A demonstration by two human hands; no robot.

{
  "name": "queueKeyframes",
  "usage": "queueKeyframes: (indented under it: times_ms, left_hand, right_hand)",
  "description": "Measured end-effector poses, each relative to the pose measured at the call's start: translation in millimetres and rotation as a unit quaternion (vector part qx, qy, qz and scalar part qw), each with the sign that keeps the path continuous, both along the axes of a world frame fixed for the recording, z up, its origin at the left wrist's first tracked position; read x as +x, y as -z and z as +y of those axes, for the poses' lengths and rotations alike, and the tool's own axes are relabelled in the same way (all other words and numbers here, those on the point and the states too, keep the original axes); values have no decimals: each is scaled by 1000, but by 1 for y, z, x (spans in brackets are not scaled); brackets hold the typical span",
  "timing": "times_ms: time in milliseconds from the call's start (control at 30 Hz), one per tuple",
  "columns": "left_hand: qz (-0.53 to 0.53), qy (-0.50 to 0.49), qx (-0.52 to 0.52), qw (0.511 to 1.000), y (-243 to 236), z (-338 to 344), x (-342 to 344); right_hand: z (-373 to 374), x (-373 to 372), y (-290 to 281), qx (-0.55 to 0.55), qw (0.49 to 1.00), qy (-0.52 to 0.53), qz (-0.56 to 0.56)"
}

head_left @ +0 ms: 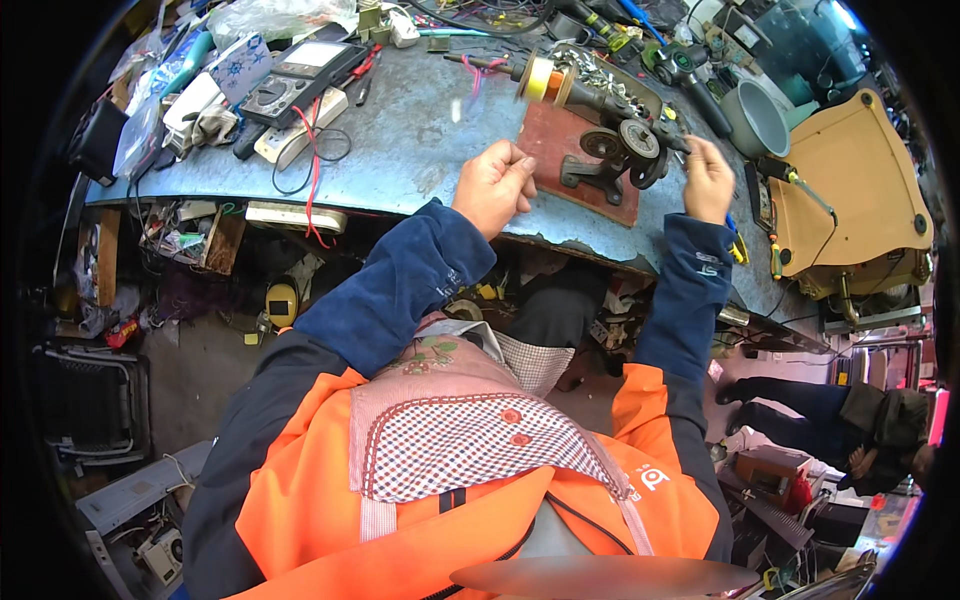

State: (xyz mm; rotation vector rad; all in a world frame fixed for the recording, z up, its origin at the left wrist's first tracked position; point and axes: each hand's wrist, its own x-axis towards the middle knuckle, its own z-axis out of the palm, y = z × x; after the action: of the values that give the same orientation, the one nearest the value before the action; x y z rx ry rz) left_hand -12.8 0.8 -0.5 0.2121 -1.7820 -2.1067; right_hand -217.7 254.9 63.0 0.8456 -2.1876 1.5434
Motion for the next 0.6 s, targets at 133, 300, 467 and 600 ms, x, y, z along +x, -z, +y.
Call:
queueKeyframes:
  times_ms: [133,300,467,600]
  left_hand:
    - [-5,-8,-4,1000,-4,0,3]
    - [-7,-17,10,1000,-1,-2,4]
    - [0,-28,28,999,-3,-1,3]
    - [2,-28,41,999,-4,1,2]
  right_hand:
    - [16,26,30,216,972,16,94]
    - [52,82,-10,178,966,-124,-141]
    - [27,50,-34,-42,992,-96,-70]
    - [7,-5,5,7,1000,12,19]
